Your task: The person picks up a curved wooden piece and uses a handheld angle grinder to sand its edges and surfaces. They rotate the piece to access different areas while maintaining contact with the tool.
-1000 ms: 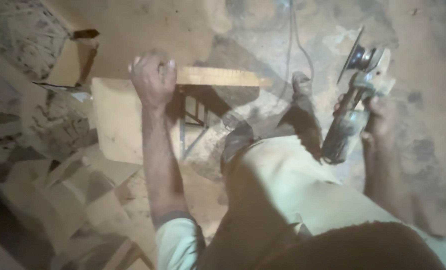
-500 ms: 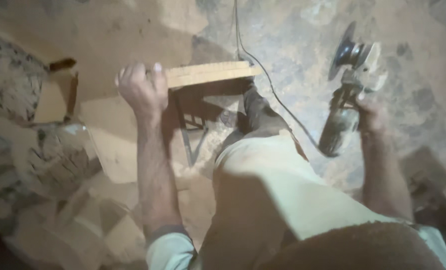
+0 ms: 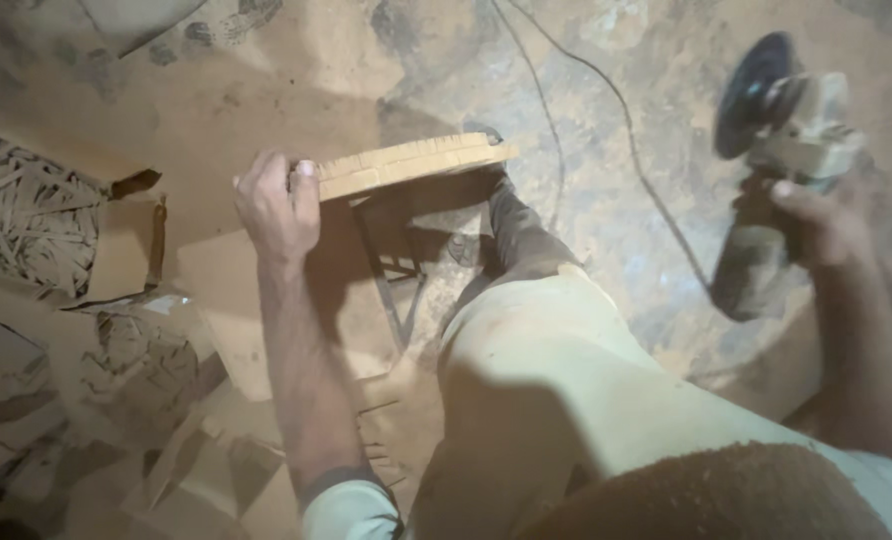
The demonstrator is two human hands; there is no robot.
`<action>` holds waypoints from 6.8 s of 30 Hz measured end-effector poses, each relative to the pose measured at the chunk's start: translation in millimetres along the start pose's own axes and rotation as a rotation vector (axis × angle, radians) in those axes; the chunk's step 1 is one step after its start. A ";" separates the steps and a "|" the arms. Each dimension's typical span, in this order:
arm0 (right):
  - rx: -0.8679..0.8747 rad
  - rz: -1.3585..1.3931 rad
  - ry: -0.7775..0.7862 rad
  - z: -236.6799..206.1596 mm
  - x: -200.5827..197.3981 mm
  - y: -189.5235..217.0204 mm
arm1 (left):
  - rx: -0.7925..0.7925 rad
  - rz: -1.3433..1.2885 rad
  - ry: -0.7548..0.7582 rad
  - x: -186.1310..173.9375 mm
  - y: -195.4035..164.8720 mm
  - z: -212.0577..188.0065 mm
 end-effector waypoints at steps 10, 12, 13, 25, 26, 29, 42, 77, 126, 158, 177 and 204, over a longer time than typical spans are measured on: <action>0.078 0.121 0.372 34.9 134.5 -37.5 | -0.050 0.075 -0.078 4.7 26.9 -19.7; 0.052 0.082 0.433 35.2 161.7 -28.4 | 0.111 0.059 -0.199 1.8 19.6 -17.2; 0.039 0.067 0.465 35.3 173.8 -21.7 | 0.191 0.050 -0.263 -1.4 16.0 -17.7; -0.044 -0.418 0.423 36.1 237.7 14.8 | -0.017 0.092 -0.205 1.7 22.3 -14.3; -0.083 -0.403 0.443 36.5 240.9 15.0 | -0.009 0.094 -0.210 1.1 20.9 -14.4; -0.119 -0.338 0.477 35.8 240.4 11.4 | 0.004 0.109 -0.219 0.7 17.4 -13.4; -0.128 -0.460 0.408 33.1 232.5 22.8 | -0.005 0.041 -0.221 4.6 -1.1 -9.8; -0.155 -0.563 0.520 16.7 211.8 90.6 | -0.056 -0.156 -0.257 35.0 18.3 -10.4; -0.154 -0.953 0.506 22.3 256.8 96.9 | -0.035 -0.132 -0.318 16.5 24.6 -25.9; -0.098 -0.445 0.548 9.3 220.7 82.4 | 0.001 -0.188 -0.279 6.2 21.8 -26.2; -0.165 -0.929 0.592 8.2 277.4 132.0 | -0.026 -0.035 -0.568 54.5 63.4 -42.2; -0.267 -1.096 0.647 -4.7 306.2 153.4 | -0.031 -0.038 -0.568 57.0 62.0 -46.1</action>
Point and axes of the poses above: each hand's wrist, its own z-axis towards the middle knuckle, its own x-axis out of the palm, y = z × x, the point moved 6 cm from there along z, towards the middle knuckle, and after that the axes turned 8 degrees about x, right-handed, at the moved point
